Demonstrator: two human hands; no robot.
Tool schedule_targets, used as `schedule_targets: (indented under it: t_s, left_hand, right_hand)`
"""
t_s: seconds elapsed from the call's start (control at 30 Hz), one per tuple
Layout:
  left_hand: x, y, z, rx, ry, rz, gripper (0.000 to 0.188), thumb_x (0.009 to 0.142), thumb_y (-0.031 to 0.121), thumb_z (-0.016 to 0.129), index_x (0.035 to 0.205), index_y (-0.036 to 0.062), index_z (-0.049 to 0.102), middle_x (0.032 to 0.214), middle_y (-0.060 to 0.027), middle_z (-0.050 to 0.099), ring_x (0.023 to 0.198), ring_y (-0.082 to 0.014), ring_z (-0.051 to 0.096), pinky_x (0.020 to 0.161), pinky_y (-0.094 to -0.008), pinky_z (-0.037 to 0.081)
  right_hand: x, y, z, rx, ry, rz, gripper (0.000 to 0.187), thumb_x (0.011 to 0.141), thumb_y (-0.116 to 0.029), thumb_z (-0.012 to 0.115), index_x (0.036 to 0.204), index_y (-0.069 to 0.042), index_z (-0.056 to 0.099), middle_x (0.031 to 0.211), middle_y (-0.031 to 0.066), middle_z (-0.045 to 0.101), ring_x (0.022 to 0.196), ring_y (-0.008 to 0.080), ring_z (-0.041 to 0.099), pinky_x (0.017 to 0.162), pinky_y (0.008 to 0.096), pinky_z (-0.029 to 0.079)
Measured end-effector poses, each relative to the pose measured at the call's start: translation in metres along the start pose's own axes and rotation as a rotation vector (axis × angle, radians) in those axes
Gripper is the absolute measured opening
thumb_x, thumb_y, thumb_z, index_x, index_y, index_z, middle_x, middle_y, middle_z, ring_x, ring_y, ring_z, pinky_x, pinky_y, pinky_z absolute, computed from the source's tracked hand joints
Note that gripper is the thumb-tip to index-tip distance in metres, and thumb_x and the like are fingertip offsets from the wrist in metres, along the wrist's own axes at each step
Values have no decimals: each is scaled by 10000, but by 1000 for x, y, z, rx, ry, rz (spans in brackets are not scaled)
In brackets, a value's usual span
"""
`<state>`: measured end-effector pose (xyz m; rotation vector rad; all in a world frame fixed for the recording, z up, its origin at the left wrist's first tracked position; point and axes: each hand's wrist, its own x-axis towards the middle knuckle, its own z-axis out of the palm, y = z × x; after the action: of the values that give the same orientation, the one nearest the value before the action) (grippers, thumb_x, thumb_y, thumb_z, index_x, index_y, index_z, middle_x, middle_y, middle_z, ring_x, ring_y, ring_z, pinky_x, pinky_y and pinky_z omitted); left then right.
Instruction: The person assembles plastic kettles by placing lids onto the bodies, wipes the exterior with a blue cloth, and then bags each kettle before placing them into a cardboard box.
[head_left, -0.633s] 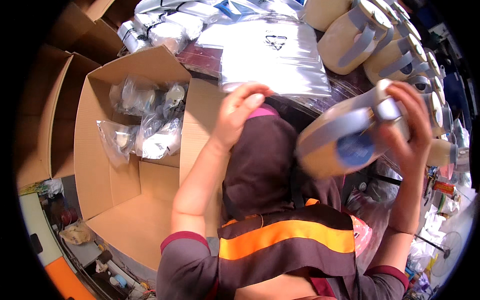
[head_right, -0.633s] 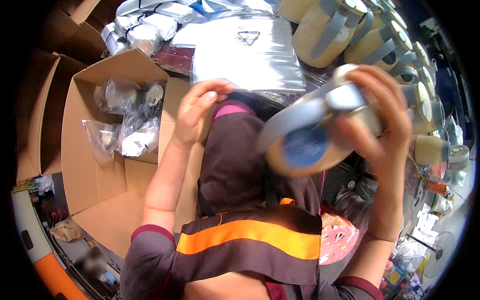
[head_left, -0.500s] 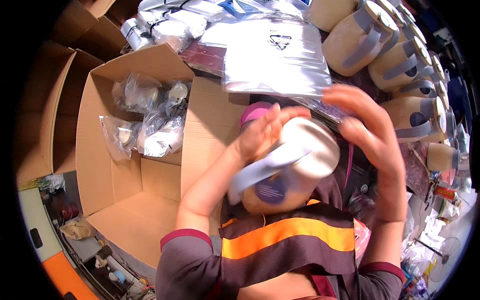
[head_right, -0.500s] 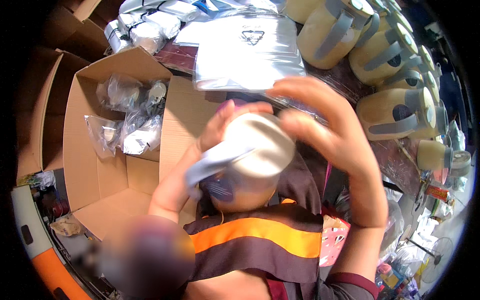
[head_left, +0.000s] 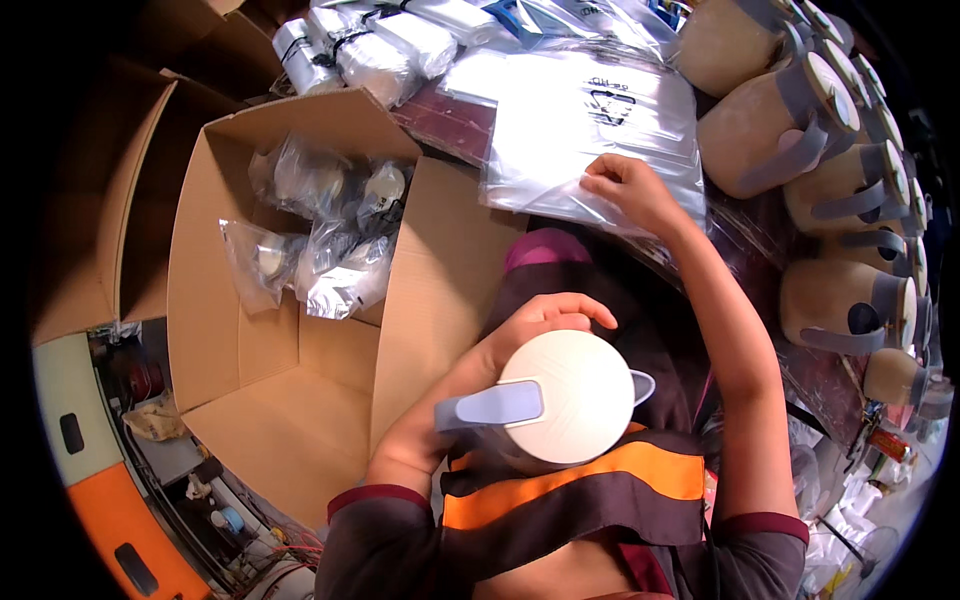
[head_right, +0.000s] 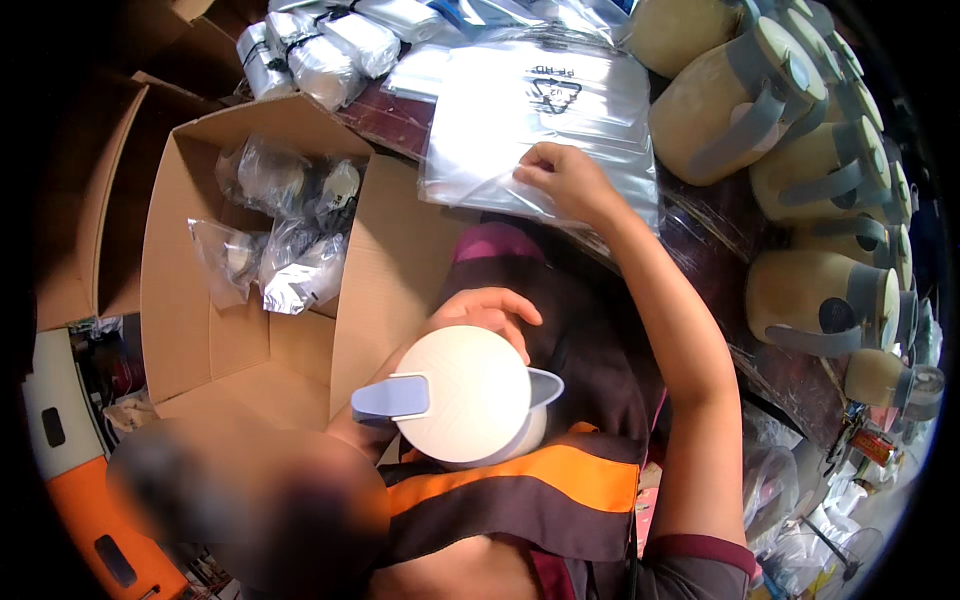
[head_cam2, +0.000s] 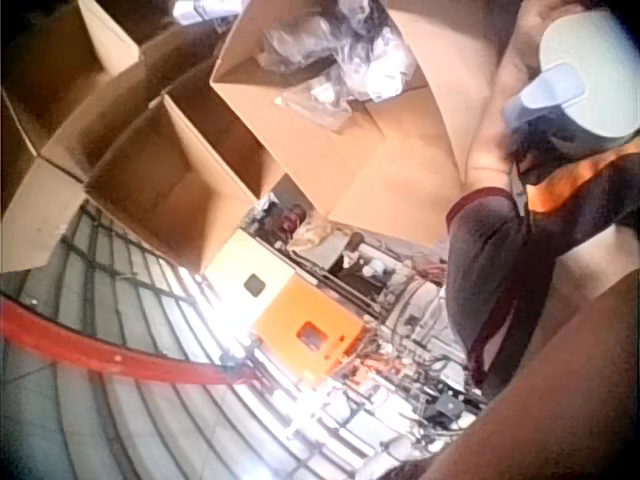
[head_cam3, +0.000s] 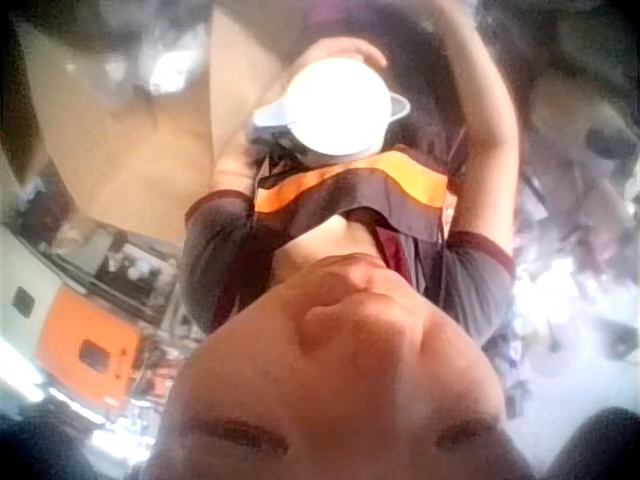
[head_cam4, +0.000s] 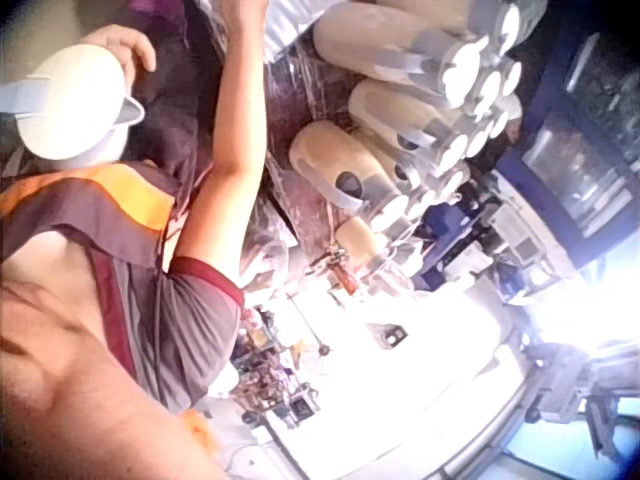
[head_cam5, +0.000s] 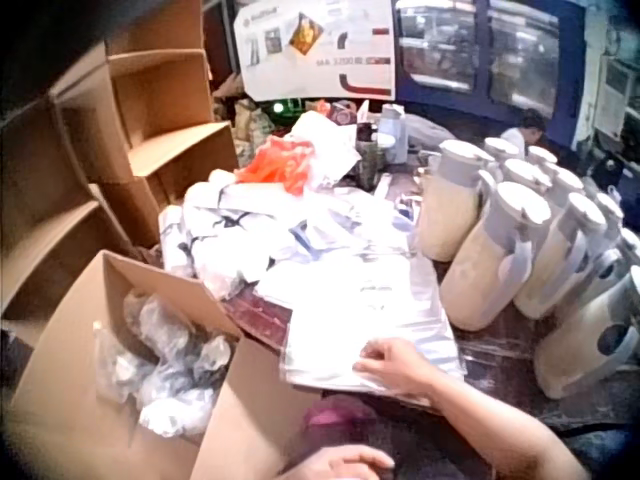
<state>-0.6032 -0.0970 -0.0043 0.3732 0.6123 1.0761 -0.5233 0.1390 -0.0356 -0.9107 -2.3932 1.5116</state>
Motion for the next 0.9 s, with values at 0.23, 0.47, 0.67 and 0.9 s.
schedule_targets:
  t_s: [0.23, 0.47, 0.67, 0.9]
  left_hand:
    - [39, 13, 4, 87, -48, -15, 188, 903, 107, 575, 1059, 5, 599, 912, -16, 622, 829, -57, 582, 747, -215, 474]
    - [61, 14, -2, 879, 432, 441, 283, 831, 146, 642, 1097, 61, 600, 1057, -106, 624, 947, -180, 611, 839, -305, 465]
    - [86, 44, -55, 1970, 888, 451, 680, 816, 442, 596, 1338, 37, 434, 1419, -175, 377, 1329, -300, 339, 1120, -459, 170]
    - [97, 74, -49, 1461, 881, 698, 796, 743, 423, 718, 1343, 12, 395, 1384, -209, 393, 1266, -344, 399, 1048, -460, 291]
  right_hand:
    - [-11, -15, -6, 56, -33, 161, 188, 843, -181, 662, 911, -7, 651, 749, 46, 615, 678, 102, 519, 629, 269, 435]
    - [-15, -16, 0, -270, 24, -71, 219, 892, -204, 586, 890, 8, 640, 755, 67, 608, 708, 143, 540, 649, 320, 443]
    - [8, 15, -22, 1283, 493, 178, 159, 936, -190, 508, 881, -58, 579, 790, 15, 535, 717, 121, 521, 665, 286, 450]
    - [-1, 7, 22, 1421, 195, 77, 164, 943, -192, 537, 987, -44, 591, 854, 5, 596, 725, 80, 537, 681, 223, 446]
